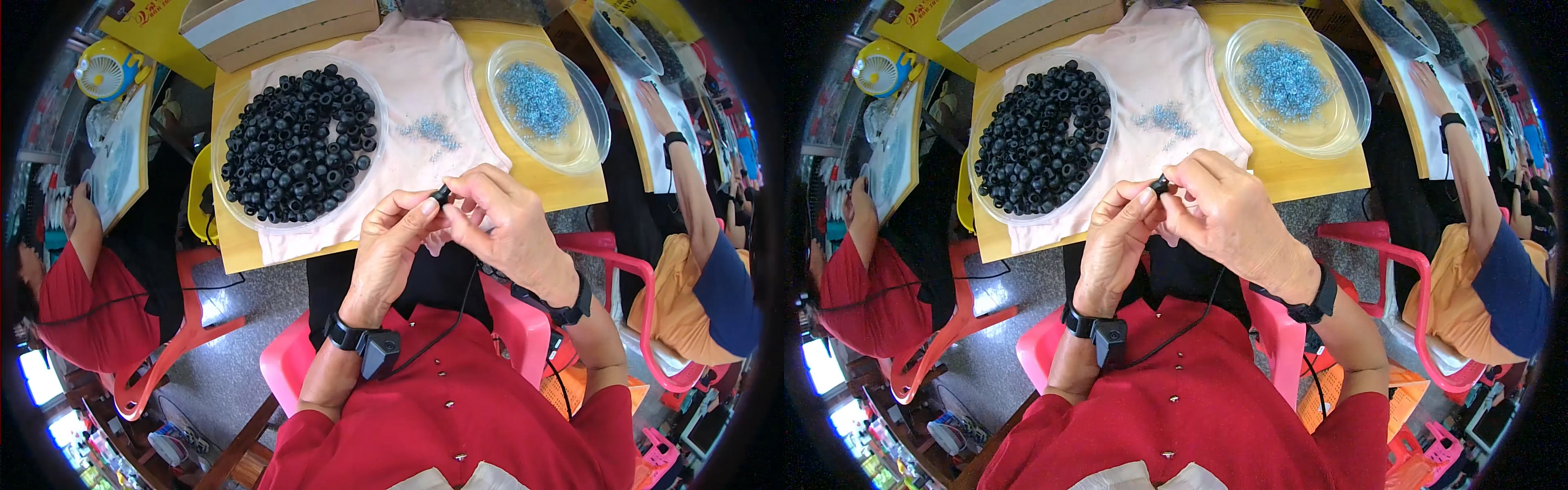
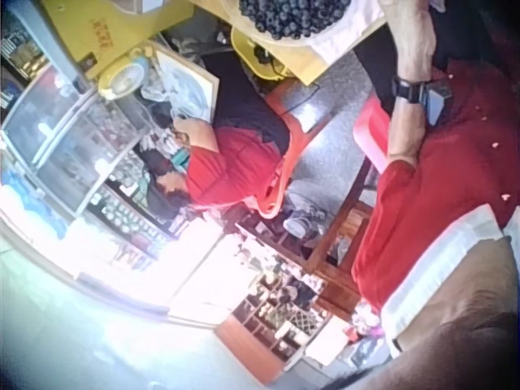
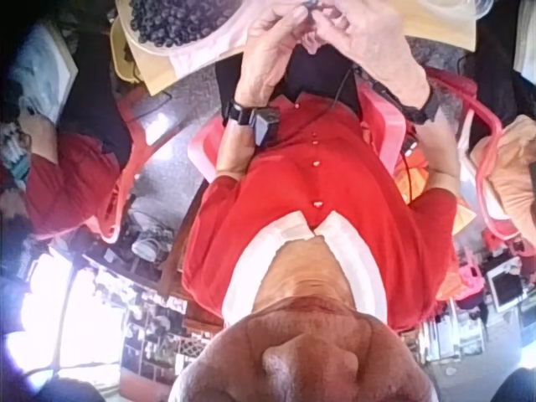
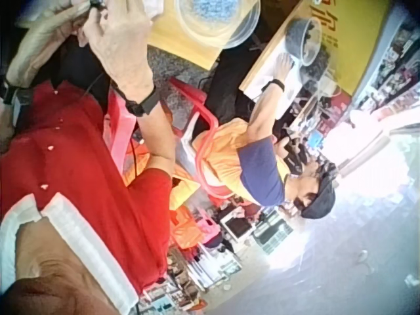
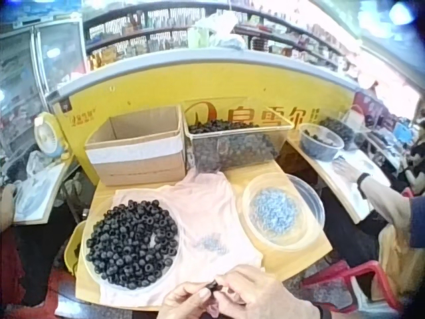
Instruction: Assembling small black plastic components with tiny silver pins or beads by hand at a workbench.
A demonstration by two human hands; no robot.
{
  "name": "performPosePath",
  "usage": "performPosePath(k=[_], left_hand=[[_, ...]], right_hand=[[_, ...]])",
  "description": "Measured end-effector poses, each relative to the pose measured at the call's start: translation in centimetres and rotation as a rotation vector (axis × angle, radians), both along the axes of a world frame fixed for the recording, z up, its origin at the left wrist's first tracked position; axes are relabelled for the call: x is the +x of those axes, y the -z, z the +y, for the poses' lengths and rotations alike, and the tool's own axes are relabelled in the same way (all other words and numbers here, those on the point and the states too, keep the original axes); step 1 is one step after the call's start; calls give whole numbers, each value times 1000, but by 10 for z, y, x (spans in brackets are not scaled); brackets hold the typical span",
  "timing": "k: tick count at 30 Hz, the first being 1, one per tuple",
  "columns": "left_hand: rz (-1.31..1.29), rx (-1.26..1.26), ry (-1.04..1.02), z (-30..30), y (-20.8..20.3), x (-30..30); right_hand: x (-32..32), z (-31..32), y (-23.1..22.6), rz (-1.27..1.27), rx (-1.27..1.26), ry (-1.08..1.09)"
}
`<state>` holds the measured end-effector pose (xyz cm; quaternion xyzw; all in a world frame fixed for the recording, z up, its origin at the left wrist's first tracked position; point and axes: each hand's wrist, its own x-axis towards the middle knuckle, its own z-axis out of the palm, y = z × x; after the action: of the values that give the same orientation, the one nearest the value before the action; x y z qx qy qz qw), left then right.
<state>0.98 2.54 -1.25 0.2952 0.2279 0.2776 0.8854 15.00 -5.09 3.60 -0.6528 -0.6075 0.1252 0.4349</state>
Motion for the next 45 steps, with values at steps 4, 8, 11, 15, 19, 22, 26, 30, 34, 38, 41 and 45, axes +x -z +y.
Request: performPosePath(k=[4, 8, 11, 15, 19, 22, 26, 30, 34, 38, 41, 45], left_hand=[[2, -44, 17, 2, 1, -1], [40, -46, 29, 3, -2, -2], [41, -14, 54, 3, 1, -2], [52, -1, 38, 2, 0, -1], [90, 5, 14, 1, -2, -1], [66, 39, 28, 3, 3, -3], [33, 42, -5, 0, -3, 1], [13, 104, -43, -1, -12, 1], [119, 257, -44, -1, -11, -2], [111, 230, -3, 0, -15, -4], [124, 211, 25, 0, -12, -2], [131, 197, 59, 3, -4, 0]], right_hand=[[1, 1, 4, -46, -20, -22], [-1, 3, 4, -54, -7, -11], [-1, 3, 8, -77, 26, -10], [-2, 3, 14, -49, 43, 7], [-7, 0, 20, -25, 41, 32], [-7, 4, 17, -51, 92, 21], [-2, 5, 9, -113, 81, 22], [0, 4, 0, -172, 124, 19], [0, 2, -8, -268, 130, -17], [2, 0, -10, -288, 95, -47], [2, -1, -8, -280, 72, -48], [4, 1, -1, -261, 52, -48]])
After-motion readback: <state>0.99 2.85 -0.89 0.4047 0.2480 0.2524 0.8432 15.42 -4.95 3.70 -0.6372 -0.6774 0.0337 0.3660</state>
